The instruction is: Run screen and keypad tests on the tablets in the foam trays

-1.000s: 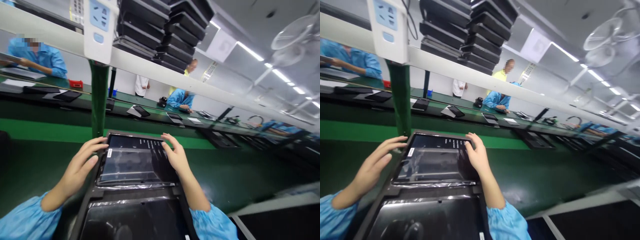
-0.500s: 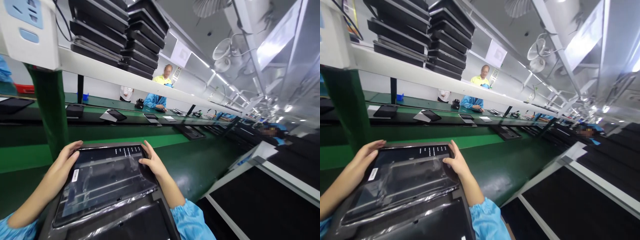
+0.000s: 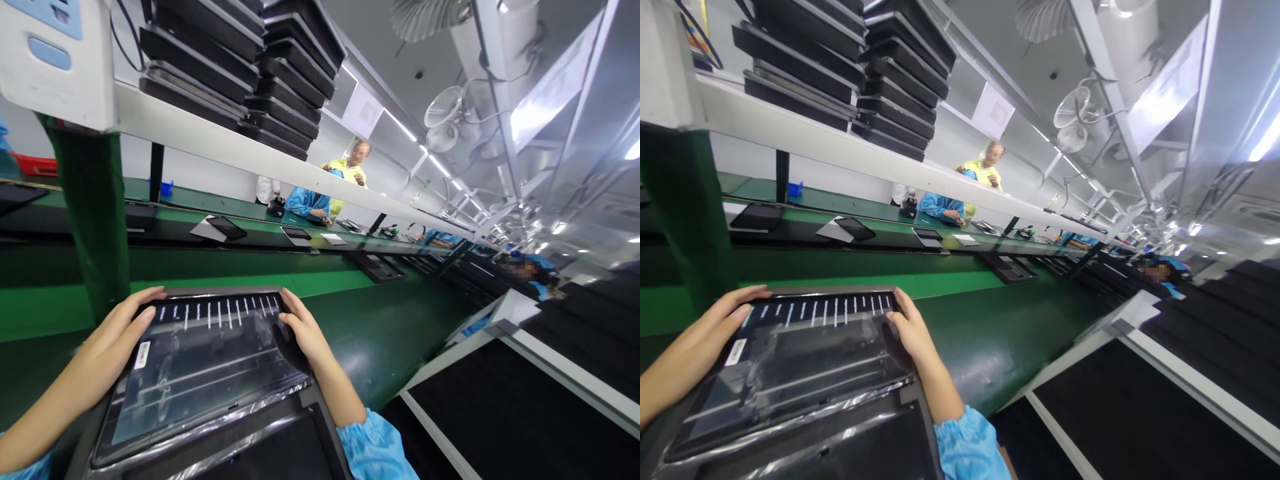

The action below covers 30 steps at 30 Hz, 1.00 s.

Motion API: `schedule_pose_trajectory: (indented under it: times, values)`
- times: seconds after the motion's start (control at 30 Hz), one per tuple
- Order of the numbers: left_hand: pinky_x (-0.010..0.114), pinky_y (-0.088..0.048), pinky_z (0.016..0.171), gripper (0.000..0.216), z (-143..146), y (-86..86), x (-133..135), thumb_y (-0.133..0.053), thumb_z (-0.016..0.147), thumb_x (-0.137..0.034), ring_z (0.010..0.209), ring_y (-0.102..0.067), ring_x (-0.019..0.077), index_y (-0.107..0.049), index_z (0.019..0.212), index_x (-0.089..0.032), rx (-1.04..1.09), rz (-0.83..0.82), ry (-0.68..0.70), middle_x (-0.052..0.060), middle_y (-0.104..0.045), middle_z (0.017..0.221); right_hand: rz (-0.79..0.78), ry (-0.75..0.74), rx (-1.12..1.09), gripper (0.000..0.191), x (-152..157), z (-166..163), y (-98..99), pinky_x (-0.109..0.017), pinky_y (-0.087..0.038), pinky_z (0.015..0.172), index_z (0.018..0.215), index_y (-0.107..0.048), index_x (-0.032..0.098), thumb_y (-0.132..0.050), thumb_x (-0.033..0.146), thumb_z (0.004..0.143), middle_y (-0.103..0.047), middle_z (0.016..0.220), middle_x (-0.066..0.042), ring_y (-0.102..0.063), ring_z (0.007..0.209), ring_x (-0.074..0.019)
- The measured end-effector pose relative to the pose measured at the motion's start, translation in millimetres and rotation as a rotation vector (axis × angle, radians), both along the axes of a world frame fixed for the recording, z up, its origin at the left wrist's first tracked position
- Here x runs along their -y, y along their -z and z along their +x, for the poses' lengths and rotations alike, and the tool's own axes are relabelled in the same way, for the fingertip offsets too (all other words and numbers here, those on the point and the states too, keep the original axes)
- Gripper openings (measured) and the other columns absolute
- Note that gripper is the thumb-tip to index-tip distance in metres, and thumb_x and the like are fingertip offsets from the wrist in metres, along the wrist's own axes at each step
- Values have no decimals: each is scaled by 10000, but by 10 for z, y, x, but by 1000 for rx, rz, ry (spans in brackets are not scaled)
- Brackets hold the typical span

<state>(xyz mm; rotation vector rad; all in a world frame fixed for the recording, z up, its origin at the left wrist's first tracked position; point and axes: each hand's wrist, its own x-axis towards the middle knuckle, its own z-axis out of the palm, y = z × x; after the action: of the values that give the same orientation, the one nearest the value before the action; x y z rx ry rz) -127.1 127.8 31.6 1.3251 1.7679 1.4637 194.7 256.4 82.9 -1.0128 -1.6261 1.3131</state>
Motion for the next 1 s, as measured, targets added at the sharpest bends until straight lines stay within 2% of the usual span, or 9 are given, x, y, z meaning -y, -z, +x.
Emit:
schedule_pose_trajectory:
  times: [0.13,0.3,0.4,0.53,0.7,0.77,0.87,1.0]
  values:
    - [507,-248,1234,496,-4,2,9,-397,948,-687,1403,-446,271,-549,1321,-397,-11,2,2,-34,-553,1461,-11,-16,-4,665,35,8,-39,-468,-192,1279,1320,-640,342,-694,204,671,-532,1525,15,-372,1501,-263]
    - [498,-243,1242,456,46,-41,44,-386,957,-676,1405,-451,257,-558,1300,-430,-5,-1,-9,-73,-562,1443,-38,-29,-37,698,62,29,-37,-462,-192,1276,1313,-636,364,-645,162,645,-549,1510,29,-367,1504,-256]
    - [501,-250,1244,437,56,-41,54,-386,964,-663,1406,-451,257,-561,1295,-439,4,-3,-11,-84,-555,1444,-60,-13,-60,707,54,35,-13,-458,-235,1260,1299,-643,351,-667,154,621,-568,1494,14,-397,1487,-267]
    - [503,-243,1257,425,74,-29,121,-381,986,-608,1420,-437,247,-521,1334,-408,-81,71,-74,-60,-530,1465,-114,60,-121,568,48,43,4,-473,-351,1196,1257,-671,306,-709,274,691,-628,1433,-41,-525,1389,-302]
    - [512,-180,1282,347,151,-6,402,-383,1022,-477,1497,-308,241,-524,1312,-350,-306,185,-17,-25,-452,1529,-7,89,-35,461,55,43,-24,-427,-303,1224,1200,-709,282,-712,373,748,-640,1421,-36,-507,1408,-274]
    - [513,-192,1280,314,193,13,540,-391,1026,-439,1503,-292,242,-543,1293,-372,-392,220,4,-44,-447,1530,8,108,-2,450,48,36,-44,-431,-309,1221,1198,-708,280,-702,432,774,-650,1409,-39,-525,1392,-279]
    - [535,-211,1272,327,229,42,682,-378,1033,-411,1507,-283,243,-518,1329,-406,-418,216,-49,-51,-447,1527,52,150,91,460,38,21,-81,-440,-336,1203,1188,-704,266,-672,526,810,-675,1370,-58,-545,1366,-295]
    - [583,-237,1255,374,157,30,634,-356,1039,-418,1525,-248,257,-482,1391,-414,-472,181,-59,-36,-416,1567,122,178,203,533,47,-2,-122,-455,-359,1179,1180,-692,238,-616,628,823,-673,1361,-87,-550,1348,-320]
